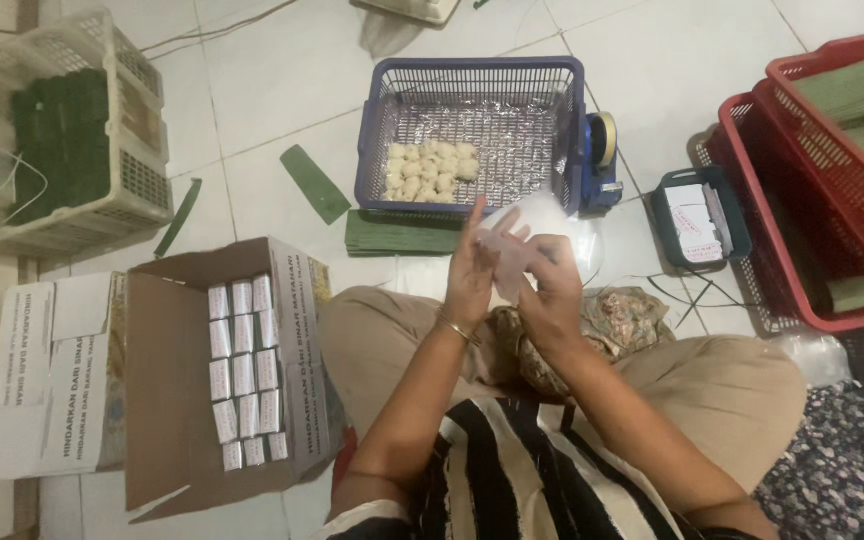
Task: The person sits on the floor and repeatedly wraps small white food items in green leaves. They place each wrapped item into a small plastic bag, add a label, and put the finished package into a cardboard box.
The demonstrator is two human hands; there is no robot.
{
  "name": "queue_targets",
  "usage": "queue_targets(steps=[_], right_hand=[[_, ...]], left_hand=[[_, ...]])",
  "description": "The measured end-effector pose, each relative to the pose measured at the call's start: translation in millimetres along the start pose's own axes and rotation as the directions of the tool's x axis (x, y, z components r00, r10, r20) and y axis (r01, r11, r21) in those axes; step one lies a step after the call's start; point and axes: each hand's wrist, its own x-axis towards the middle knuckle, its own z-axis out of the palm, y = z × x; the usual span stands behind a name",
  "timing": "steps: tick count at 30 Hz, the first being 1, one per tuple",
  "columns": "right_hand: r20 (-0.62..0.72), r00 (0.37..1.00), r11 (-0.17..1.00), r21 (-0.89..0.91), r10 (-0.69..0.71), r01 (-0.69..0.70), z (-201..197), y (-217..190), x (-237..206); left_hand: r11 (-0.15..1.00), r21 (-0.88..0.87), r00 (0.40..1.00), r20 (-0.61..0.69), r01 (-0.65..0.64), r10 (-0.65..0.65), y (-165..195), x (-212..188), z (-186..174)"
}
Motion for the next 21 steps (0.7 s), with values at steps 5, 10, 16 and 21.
queue_targets(steps=[5,10,16,21], right_hand=[[0.220,0.973,0.942,0.305,0.073,-0.139,-10,-14,0],[0.324,0.905,0.950,0.054,0.276,-0.308,-20,-11,3],[0.303,0.944,0.980,-0.184,0.127,-0.073,-29,-9,17],[0.458,0.889,0.851,-0.470,0.008,0.234,-14,-8,32]], left_hand=[[0.985,-0.168,0.999,-0.039,-0.024,0.018,10,-7,6],[0.974,-0.065,0.961,-0.158,0.218,-0.225,20,-30,9],[0.903,0.030,0.856,-0.335,0.428,-0.394,-4,-65,-11],[0.844,0.287,0.889,-0.209,0.453,-0.406,-26,-71,-12]])
